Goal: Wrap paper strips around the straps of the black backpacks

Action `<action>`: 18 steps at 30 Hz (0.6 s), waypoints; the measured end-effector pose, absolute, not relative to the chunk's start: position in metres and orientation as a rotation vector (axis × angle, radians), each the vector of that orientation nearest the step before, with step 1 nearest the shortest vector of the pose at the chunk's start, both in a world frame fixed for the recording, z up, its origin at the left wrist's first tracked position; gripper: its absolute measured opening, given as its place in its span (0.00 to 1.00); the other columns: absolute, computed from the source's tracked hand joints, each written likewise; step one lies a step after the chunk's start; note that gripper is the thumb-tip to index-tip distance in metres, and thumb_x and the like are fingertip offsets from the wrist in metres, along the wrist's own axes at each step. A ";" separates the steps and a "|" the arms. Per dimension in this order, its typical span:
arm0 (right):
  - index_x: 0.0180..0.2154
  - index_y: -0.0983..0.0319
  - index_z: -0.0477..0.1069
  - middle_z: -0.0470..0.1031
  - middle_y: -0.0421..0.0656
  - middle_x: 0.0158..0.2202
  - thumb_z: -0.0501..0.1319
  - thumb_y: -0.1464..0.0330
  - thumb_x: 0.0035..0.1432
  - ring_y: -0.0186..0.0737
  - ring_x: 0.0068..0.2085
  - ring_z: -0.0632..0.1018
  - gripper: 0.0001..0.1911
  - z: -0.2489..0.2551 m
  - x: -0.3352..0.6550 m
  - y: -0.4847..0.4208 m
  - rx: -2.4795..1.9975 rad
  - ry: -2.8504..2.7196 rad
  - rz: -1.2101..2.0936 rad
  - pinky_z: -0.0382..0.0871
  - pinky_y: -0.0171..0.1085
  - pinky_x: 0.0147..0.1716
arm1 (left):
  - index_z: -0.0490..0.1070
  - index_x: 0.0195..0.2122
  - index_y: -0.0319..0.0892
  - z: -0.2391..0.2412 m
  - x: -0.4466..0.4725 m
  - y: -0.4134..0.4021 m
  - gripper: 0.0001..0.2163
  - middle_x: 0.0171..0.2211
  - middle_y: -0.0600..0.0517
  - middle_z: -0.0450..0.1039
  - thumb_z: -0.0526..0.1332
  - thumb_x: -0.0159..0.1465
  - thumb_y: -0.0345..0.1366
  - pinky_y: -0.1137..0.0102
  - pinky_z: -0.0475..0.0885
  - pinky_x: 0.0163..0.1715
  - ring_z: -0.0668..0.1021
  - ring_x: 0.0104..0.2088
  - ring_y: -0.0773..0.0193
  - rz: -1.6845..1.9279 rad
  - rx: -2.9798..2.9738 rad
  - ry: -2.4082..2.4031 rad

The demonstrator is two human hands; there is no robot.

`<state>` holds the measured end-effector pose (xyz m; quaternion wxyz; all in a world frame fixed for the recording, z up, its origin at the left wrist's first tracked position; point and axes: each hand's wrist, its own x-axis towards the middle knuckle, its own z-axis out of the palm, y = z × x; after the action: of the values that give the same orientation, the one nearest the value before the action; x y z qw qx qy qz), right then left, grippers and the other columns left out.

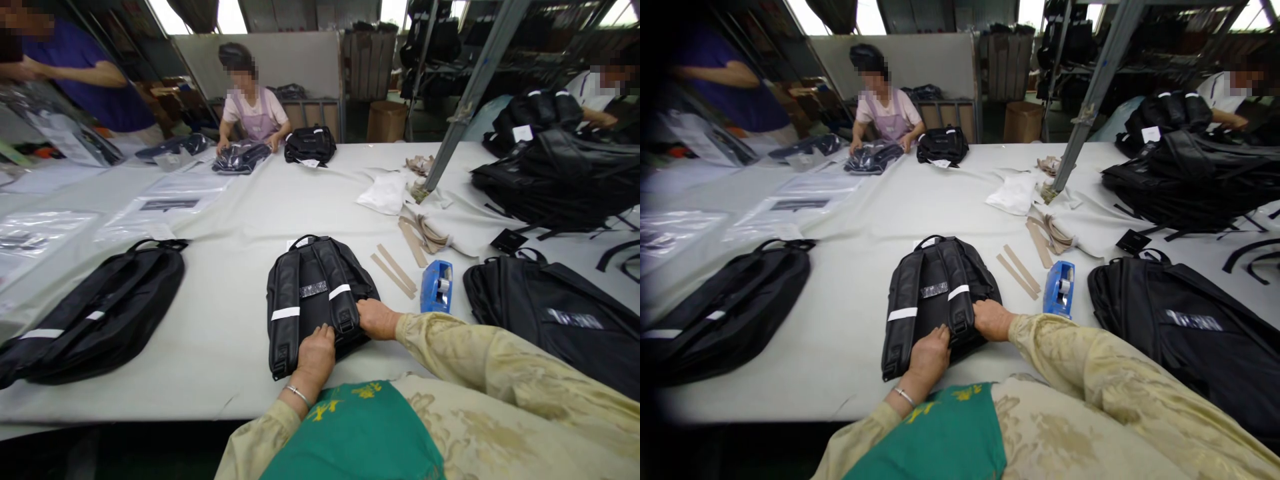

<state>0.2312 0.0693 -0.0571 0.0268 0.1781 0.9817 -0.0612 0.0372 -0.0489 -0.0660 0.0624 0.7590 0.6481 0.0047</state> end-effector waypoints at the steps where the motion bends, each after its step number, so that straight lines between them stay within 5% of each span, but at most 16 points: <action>1: 0.42 0.69 0.73 0.71 0.55 0.42 0.57 0.71 0.60 0.47 0.42 0.70 0.11 -0.054 0.231 0.069 0.549 3.053 -0.160 0.65 0.44 0.37 | 0.69 0.54 0.29 -0.069 0.036 -0.050 0.19 0.55 0.35 0.72 0.55 0.61 0.25 0.61 0.69 0.55 0.75 0.54 0.51 0.017 2.327 1.953; 7: 0.42 0.67 0.72 0.70 0.54 0.42 0.51 0.72 0.64 0.47 0.41 0.68 0.12 -0.052 0.229 0.067 0.527 3.056 -0.084 0.65 0.44 0.35 | 0.73 0.51 0.27 -0.068 0.046 -0.048 0.17 0.54 0.31 0.71 0.52 0.63 0.24 0.58 0.72 0.49 0.75 0.53 0.46 -0.156 2.343 1.972; 13: 0.39 0.65 0.74 0.75 0.51 0.41 0.54 0.73 0.63 0.47 0.43 0.70 0.10 -0.072 0.231 0.077 0.380 3.054 -0.194 0.66 0.42 0.37 | 0.77 0.45 0.34 -0.049 0.076 -0.025 0.14 0.43 0.36 0.76 0.57 0.64 0.37 0.59 0.72 0.42 0.76 0.46 0.47 -0.112 2.216 1.940; 18: 0.38 0.65 0.75 0.77 0.49 0.40 0.55 0.72 0.63 0.45 0.43 0.73 0.10 -0.074 0.243 0.089 0.368 3.118 -0.214 0.64 0.43 0.42 | 0.76 0.44 0.34 -0.049 0.081 -0.011 0.13 0.39 0.37 0.77 0.54 0.64 0.30 0.62 0.72 0.41 0.79 0.42 0.51 -0.128 2.054 1.946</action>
<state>0.2428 0.0890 -0.0738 -0.0029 0.1170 0.9908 -0.0678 0.0810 -0.0110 -0.0493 0.1539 0.7165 0.6789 -0.0446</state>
